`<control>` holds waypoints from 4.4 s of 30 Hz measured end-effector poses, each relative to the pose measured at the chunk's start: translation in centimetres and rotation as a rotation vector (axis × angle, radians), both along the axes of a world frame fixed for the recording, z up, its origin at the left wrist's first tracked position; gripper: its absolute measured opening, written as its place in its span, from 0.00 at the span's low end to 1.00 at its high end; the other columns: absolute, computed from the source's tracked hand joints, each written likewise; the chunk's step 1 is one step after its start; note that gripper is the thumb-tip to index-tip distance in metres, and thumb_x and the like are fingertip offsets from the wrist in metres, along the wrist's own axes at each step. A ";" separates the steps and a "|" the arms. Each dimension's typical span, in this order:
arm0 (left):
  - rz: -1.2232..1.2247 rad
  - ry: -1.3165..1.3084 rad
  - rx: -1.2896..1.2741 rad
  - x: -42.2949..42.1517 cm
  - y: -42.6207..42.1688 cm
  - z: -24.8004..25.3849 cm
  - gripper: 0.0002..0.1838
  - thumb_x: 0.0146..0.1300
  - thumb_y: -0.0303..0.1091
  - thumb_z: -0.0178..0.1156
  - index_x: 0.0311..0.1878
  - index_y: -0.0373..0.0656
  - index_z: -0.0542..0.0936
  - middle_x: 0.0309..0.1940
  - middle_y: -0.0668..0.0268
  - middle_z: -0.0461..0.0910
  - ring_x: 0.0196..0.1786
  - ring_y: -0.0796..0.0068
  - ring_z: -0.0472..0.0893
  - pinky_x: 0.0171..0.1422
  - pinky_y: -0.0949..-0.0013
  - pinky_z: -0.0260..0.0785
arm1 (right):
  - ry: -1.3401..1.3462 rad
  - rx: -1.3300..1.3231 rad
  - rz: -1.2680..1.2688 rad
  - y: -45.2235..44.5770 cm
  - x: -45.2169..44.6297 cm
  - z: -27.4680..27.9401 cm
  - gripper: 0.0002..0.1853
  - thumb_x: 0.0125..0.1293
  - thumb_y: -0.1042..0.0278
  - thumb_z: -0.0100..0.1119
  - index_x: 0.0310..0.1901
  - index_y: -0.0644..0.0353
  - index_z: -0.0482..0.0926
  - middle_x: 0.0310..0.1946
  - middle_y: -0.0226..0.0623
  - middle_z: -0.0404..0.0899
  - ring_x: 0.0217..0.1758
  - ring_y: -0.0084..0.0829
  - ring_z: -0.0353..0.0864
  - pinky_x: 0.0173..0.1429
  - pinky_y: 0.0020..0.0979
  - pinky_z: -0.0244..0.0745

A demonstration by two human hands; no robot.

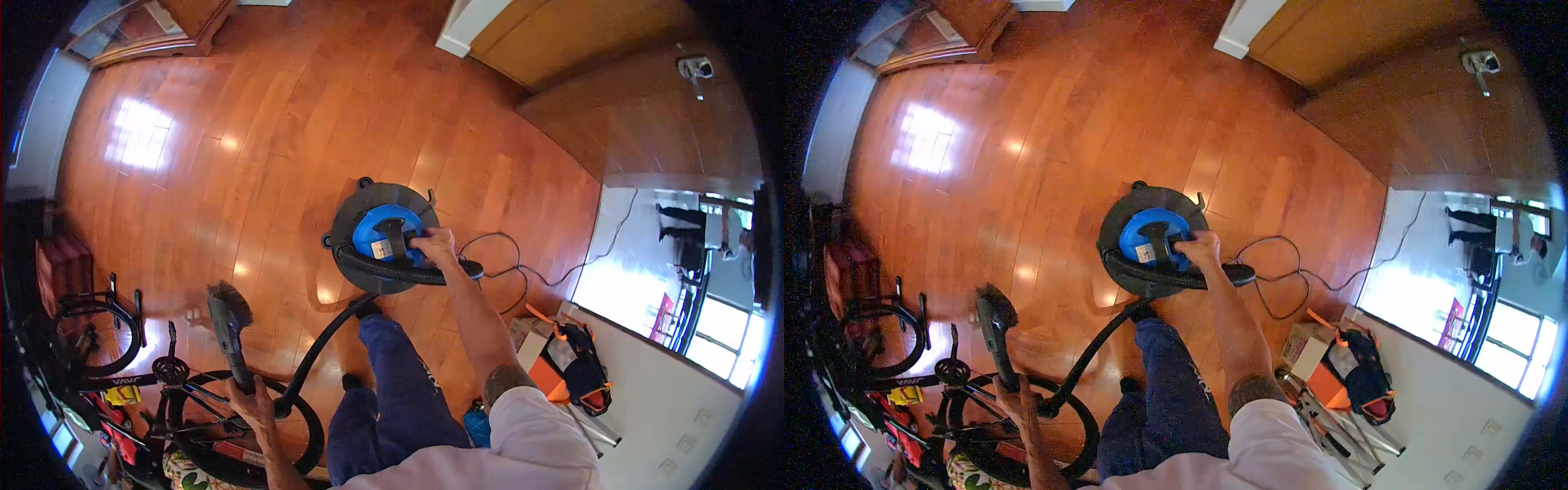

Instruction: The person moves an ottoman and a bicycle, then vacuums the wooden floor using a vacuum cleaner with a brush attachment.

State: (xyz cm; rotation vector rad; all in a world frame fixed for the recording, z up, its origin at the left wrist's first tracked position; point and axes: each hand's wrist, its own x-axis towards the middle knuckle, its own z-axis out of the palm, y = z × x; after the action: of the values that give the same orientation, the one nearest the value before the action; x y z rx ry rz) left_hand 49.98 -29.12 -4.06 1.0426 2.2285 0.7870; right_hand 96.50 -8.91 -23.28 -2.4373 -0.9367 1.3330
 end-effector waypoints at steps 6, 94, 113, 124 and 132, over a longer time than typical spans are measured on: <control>0.037 -0.045 -0.018 -0.9 0.8 2.4 0.12 0.66 0.27 0.65 0.46 0.31 0.74 0.29 0.66 0.75 0.30 0.76 0.70 0.34 0.65 0.67 | -0.491 0.189 0.299 -2.6 -3.5 5.1 0.27 0.47 0.47 0.79 0.39 0.64 0.87 0.30 0.43 0.86 0.42 0.42 0.88 0.47 0.42 0.83; 0.495 -0.294 0.049 -114.4 103.9 -10.4 0.21 0.64 0.42 0.69 0.45 0.34 0.74 0.31 0.57 0.81 0.35 0.67 0.82 0.40 0.61 0.75 | 0.602 0.415 0.816 82.6 -150.1 9.4 0.42 0.66 0.74 0.60 0.79 0.59 0.50 0.58 0.61 0.80 0.59 0.57 0.82 0.59 0.45 0.78; -0.047 -0.077 -0.386 -143.9 128.0 -40.7 0.38 0.66 0.53 0.63 0.68 0.30 0.70 0.67 0.36 0.70 0.69 0.38 0.70 0.72 0.44 0.65 | -0.044 0.597 0.683 118.8 -158.0 -18.1 0.26 0.76 0.56 0.57 0.72 0.53 0.68 0.37 0.49 0.82 0.38 0.43 0.84 0.45 0.42 0.78; -0.083 0.599 -0.123 -152.6 153.2 -61.0 0.44 0.69 0.59 0.55 0.79 0.41 0.55 0.81 0.45 0.49 0.81 0.41 0.50 0.71 0.18 0.49 | -0.064 0.676 0.852 132.2 -163.4 -30.7 0.31 0.75 0.60 0.58 0.77 0.52 0.62 0.39 0.52 0.85 0.36 0.48 0.86 0.40 0.42 0.80; -0.098 0.666 -0.222 -152.8 156.0 -60.4 0.43 0.68 0.55 0.53 0.80 0.43 0.56 0.81 0.43 0.47 0.82 0.39 0.47 0.73 0.17 0.43 | -0.203 0.765 0.783 145.8 -175.4 -32.8 0.30 0.74 0.55 0.59 0.74 0.52 0.64 0.25 0.58 0.81 0.28 0.59 0.83 0.30 0.52 0.74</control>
State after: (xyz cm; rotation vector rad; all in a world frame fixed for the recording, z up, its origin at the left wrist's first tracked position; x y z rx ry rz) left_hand -102.84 126.90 -64.48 1.4343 2.6918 0.1363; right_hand -78.91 136.85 -56.08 -1.6562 -2.1106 0.6399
